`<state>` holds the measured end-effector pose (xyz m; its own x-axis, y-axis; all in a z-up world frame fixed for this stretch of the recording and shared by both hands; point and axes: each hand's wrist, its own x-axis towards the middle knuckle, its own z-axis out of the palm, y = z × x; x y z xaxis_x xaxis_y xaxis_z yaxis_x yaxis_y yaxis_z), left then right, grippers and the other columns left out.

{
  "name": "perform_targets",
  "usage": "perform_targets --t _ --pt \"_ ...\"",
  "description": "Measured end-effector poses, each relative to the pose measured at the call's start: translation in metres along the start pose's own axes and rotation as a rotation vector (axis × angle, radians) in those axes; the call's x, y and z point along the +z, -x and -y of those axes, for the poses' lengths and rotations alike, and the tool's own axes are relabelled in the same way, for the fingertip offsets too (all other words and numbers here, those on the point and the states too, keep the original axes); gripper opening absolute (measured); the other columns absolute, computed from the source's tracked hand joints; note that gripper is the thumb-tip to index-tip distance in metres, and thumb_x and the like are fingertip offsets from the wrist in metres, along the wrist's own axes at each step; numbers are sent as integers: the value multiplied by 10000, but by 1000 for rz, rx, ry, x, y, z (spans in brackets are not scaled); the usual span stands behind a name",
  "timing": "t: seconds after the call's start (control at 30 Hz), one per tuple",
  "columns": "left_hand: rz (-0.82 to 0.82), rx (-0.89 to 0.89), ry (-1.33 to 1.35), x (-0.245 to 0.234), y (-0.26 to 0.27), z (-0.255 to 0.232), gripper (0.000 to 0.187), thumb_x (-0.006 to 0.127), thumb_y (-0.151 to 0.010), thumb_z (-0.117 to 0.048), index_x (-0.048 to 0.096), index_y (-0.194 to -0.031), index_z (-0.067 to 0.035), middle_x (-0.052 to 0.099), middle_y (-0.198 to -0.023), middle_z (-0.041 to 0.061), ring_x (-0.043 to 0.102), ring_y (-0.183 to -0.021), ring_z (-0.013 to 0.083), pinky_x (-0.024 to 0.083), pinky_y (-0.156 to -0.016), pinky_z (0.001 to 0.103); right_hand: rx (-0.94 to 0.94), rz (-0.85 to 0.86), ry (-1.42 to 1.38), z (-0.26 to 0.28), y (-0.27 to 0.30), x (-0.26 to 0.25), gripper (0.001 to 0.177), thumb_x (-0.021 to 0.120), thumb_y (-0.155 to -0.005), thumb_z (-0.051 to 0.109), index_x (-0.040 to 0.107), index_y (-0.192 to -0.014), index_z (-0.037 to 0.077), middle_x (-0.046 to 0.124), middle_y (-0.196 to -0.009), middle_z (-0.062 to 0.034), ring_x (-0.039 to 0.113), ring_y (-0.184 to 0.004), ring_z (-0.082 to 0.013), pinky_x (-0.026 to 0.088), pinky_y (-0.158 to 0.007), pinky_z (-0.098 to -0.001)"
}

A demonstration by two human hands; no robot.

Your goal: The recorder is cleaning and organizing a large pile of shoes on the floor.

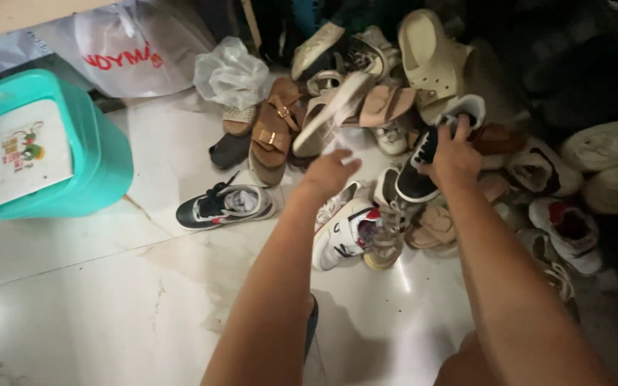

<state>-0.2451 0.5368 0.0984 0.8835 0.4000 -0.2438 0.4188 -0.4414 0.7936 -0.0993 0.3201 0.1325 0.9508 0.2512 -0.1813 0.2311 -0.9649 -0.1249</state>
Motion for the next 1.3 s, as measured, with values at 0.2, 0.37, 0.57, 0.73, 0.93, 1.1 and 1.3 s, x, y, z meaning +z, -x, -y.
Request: perform_targets --t 0.2,0.37,0.57,0.73,0.93,1.1,1.3 --pt "241 -10 2 0 4 0 629 645 -868 -537 657 -1364 -151 716 -1267 175 680 -1196 321 494 -1058 384 -133 122 179 -48 -46 62 938 948 -668 397 453 -1440 200 276 -1593 -157 522 -1285 -374 521 -914 -492" --pt "183 28 -139 -11 -10 -7 649 691 -875 -500 590 -1428 -175 657 -1353 172 626 -1265 337 465 -1098 389 -387 103 237 -24 20 0 464 749 -827 168 678 -1284 211 650 -1370 -115 682 -1128 -363 560 -900 -488" --pt "-61 637 131 -29 -5 -58 1030 653 -638 18 439 -1616 -227 499 -1601 172 461 -1502 364 443 -1219 389 -307 -221 -381 40 52 -64 406 873 -745 249 753 -1110 118 736 -1060 -163 689 -981 -386 530 -818 -487" --pt "-180 521 -357 -29 31 -97 1186 881 -553 -132 340 -1593 -306 360 -1629 161 342 -1494 417 335 -1137 593 -254 -299 -1084 84 16 -2 256 821 -784 136 775 -1028 75 776 -941 -72 708 -858 -203 551 -776 -342" --pt "-355 323 -559 -55 45 -66 1085 783 -702 7 302 -1601 -362 256 -1677 86 246 -1546 387 323 -1163 522 -261 -179 -1543 134 44 1 176 798 -826 79 740 -974 5 745 -898 -55 652 -803 -117 535 -741 -296" --pt "-427 346 -239 -59 34 -29 1011 634 -728 55 334 -1621 -313 323 -1684 117 333 -1551 392 413 -1211 443 -583 -245 -1210 149 46 -6 264 820 -845 145 718 -1026 -18 734 -928 -121 674 -840 -172 541 -772 -327" --pt "-512 402 -64 -53 7 7 685 658 -890 -178 465 -1546 -196 446 -1499 243 498 -1349 464 461 -1118 489 -585 -23 -1016 159 64 -18 358 756 -881 246 700 -1128 -7 764 -966 -175 742 -826 -254 563 -761 -349"
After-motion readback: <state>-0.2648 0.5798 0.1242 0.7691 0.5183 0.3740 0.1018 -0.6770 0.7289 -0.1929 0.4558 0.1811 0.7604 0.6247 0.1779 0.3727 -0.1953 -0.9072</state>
